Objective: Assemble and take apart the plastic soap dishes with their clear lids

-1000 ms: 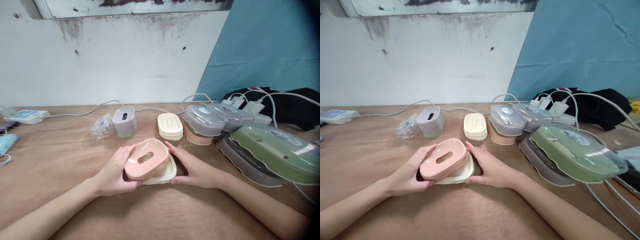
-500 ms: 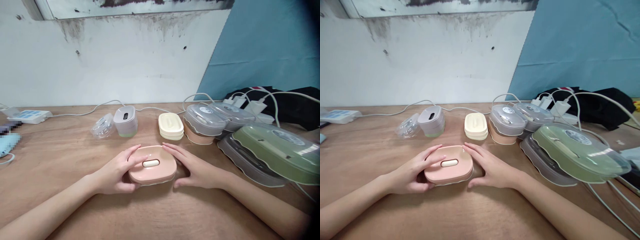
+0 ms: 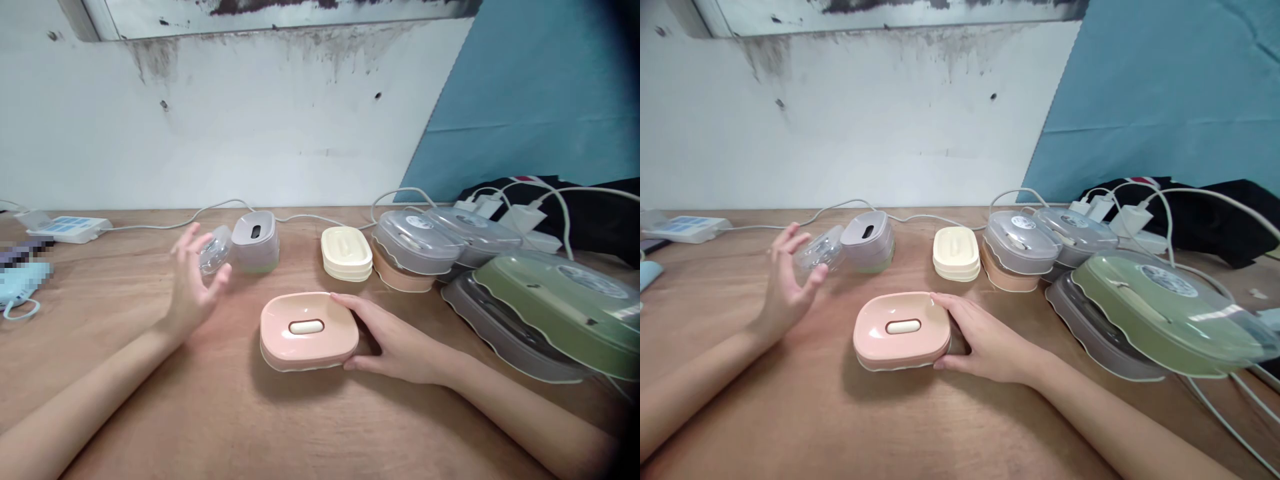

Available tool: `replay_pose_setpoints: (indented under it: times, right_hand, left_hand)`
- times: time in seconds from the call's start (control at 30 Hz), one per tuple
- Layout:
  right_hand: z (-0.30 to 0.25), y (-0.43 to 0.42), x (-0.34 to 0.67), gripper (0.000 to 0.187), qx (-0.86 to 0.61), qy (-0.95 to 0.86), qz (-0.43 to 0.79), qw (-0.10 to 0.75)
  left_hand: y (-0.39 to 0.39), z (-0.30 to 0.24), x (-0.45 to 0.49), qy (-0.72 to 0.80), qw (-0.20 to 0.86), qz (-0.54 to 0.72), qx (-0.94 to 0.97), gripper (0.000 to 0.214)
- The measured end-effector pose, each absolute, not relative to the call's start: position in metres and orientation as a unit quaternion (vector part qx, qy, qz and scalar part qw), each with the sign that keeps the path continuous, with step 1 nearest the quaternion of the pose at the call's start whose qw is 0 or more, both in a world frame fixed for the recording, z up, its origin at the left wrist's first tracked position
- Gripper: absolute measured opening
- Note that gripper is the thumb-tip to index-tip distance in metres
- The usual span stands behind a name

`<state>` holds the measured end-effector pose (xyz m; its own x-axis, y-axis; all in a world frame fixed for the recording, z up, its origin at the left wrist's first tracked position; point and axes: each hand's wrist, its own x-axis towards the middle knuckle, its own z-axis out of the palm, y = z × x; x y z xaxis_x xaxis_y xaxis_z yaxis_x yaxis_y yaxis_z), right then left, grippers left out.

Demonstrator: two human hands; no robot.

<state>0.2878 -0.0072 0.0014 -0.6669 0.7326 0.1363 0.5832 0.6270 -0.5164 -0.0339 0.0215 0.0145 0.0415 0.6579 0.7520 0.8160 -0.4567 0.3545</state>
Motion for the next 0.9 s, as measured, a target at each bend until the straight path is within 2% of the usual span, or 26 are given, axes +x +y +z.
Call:
replay_pose_setpoints:
  times: [0.03, 0.1, 0.13, 0.23, 0.4, 0.63, 0.9]
  right_hand:
    - [0.002, -0.007, 0.288, 0.08, -0.371, -0.886, 0.221, 0.17]
    - [0.002, -0.007, 0.288, 0.08, -0.372, -0.884, 0.224, 0.172]
    - [0.002, -0.007, 0.288, 0.08, -0.373, -0.883, 0.225, 0.172]
    - [0.002, -0.007, 0.287, 0.081, -0.38, -0.881, 0.226, 0.169]
    - [0.003, -0.007, 0.286, 0.079, -0.377, -0.881, 0.228, 0.172]
    - [0.003, -0.007, 0.287, 0.082, -0.372, -0.885, 0.223, 0.168]
    - [0.004, -0.006, 0.287, 0.083, -0.366, -0.886, 0.227, 0.173]
  left_hand:
    - [0.032, 0.015, -0.043, -0.574, 0.081, -0.466, -0.668, 0.054]
    - [0.052, 0.015, -0.06, -0.708, 0.001, -0.413, -0.573, 0.067]
    - [0.06, 0.014, -0.067, -0.729, -0.027, -0.395, -0.559, 0.072]
    - [0.071, 0.009, -0.075, -0.753, -0.086, -0.351, -0.549, 0.082]
    - [0.069, 0.005, -0.072, -0.758, -0.099, -0.339, -0.549, 0.09]
    - [0.088, 0.013, -0.07, -0.761, -0.108, -0.37, -0.522, 0.076]
    - [0.073, 0.022, -0.071, -0.732, -0.113, -0.424, -0.522, 0.072]
